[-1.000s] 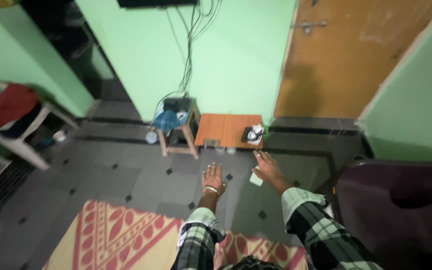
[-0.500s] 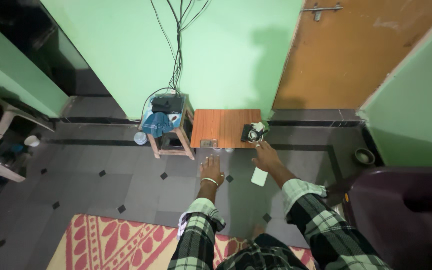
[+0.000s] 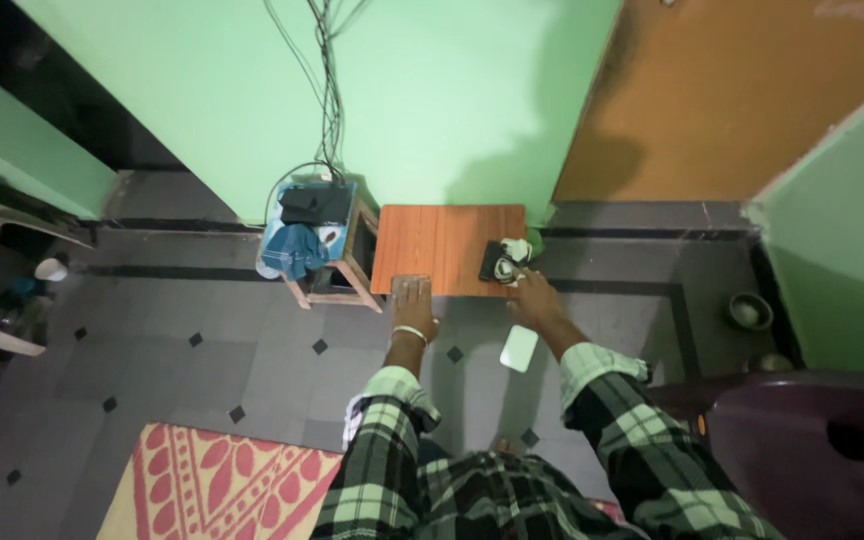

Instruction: The person carries a laptop to a bed, wipes a phone with their shirt, and picks up a charger brick and a black cable.

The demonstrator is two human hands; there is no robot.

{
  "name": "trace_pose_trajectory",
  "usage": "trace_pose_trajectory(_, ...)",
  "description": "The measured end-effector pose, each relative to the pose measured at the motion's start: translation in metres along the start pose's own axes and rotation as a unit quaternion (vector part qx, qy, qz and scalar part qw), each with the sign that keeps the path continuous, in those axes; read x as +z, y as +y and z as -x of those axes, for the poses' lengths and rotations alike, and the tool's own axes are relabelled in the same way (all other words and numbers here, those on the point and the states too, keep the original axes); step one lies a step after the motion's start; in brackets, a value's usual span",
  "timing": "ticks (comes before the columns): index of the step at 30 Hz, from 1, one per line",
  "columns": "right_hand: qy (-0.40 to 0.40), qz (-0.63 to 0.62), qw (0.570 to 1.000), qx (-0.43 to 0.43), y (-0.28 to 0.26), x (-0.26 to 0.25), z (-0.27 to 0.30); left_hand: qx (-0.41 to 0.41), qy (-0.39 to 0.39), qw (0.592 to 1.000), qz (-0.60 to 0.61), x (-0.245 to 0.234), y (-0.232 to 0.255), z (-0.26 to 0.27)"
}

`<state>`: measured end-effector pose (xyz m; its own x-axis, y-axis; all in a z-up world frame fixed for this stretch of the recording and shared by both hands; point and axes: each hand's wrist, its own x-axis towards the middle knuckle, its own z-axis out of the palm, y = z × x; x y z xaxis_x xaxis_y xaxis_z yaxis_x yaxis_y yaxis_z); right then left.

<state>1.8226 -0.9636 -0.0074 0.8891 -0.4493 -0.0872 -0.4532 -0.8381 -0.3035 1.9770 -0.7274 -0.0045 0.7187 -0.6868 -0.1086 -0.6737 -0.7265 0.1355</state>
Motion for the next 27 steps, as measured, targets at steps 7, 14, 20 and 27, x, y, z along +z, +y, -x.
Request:
trace_pose_trajectory(7,0.007,-0.022,0.997,0.069,0.009,0.007,-0.065,0.028,0.038,0.999,0.010,0.000,-0.026,-0.077)
trace_pose_trajectory(14,0.027,-0.045,0.997,0.047,-0.025,0.018,-0.144,0.044,0.008,0.999,0.017,-0.003,-0.078,-0.149)
trace_pose_trajectory(20,0.008,0.001,0.997,0.072,-0.075,0.016,-0.184,0.037,-0.047,0.998,-0.021,-0.013,-0.139,-0.171)
trace_pose_trajectory(27,0.043,-0.018,0.998,0.052,-0.108,0.044,-0.206,0.051,-0.055,0.997,-0.022,0.013,-0.200,-0.196)
